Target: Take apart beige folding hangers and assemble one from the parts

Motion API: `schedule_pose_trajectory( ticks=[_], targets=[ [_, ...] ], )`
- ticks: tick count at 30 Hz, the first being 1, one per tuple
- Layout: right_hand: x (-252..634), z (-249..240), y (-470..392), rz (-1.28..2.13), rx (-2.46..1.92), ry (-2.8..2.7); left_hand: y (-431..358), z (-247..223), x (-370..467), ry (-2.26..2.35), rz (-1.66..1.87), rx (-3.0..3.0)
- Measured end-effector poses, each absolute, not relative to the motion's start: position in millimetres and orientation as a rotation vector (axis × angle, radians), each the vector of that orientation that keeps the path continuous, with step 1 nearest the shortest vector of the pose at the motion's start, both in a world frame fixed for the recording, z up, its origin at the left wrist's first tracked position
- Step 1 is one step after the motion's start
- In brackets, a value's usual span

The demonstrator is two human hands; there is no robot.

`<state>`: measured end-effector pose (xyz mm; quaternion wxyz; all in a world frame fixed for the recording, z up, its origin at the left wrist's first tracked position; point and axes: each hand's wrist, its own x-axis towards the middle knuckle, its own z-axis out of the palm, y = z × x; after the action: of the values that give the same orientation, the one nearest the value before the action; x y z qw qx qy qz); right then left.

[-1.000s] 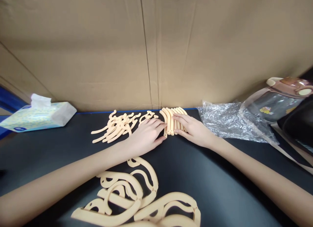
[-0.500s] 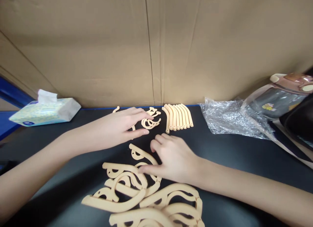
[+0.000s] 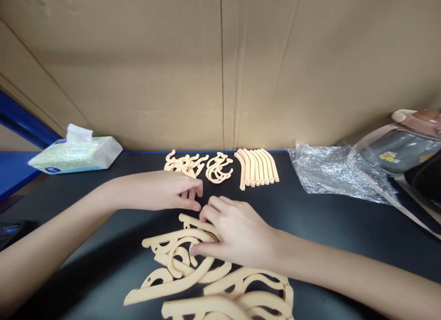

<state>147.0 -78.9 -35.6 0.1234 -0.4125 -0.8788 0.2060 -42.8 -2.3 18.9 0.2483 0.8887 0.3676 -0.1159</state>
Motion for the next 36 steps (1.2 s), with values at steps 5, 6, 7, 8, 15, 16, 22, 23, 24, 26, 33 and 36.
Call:
schedule_pose_trajectory(
  ticks=[5, 6, 7, 8, 15, 16, 22, 23, 24, 26, 33, 36],
  targets=[
    [142.1, -41.8, -68.2, 0.815, -1.291, -2.486, -0.1, 21.8, -41.6, 1.065, -0.165, 2.39],
    [143.6, -42.6, -64.2, 0.917, -1.29, -2.442, 1.3, 22.0, -42.4, 1.087, -0.125, 2.382],
    [145.5, -43.0, -60.5, 1.01, -1.282, -2.4, 3.0, 21.8, -43.3, 1.104, -0.091, 2.37],
    [147.4, -43.1, -57.6, 1.071, -1.27, -2.371, 5.1, 21.4, -44.1, 1.114, -0.065, 2.357],
    [151.4, -40.7, -55.2, 0.236, -1.23, -2.611, 14.5, 12.3, -42.9, 1.1, -0.02, 2.298],
    [151.1, -40.4, -55.5, 0.21, -1.234, -2.622, 14.2, 11.3, -42.5, 1.094, -0.019, 2.288],
    [155.0, -29.8, -53.6, 0.665, -1.303, -2.331, 13.2, 12.6, -43.1, 1.115, 0.104, 2.072],
    [157.3, -26.3, -52.4, 0.737, -1.29, -2.23, 13.9, 13.7, -42.9, 1.089, 0.158, 1.966],
    [160.0, -22.4, -50.9, 0.785, -1.267, -2.123, 14.6, 15.0, -42.1, 1.032, 0.216, 1.839],
    [165.8, -14.5, -47.7, 0.809, -1.216, -1.91, 15.3, 17.1, -38.9, 0.877, 0.347, 1.561],
    [178.7, 4.0, -40.8, 0.732, -1.131, -1.541, 8.2, 8.5, -19.6, 0.731, 0.767, 1.117],
    [183.8, 8.1, -37.4, 0.692, -1.167, -1.601, 5.6, 3.4, -16.3, 0.725, 0.835, 1.141]
  ],
)
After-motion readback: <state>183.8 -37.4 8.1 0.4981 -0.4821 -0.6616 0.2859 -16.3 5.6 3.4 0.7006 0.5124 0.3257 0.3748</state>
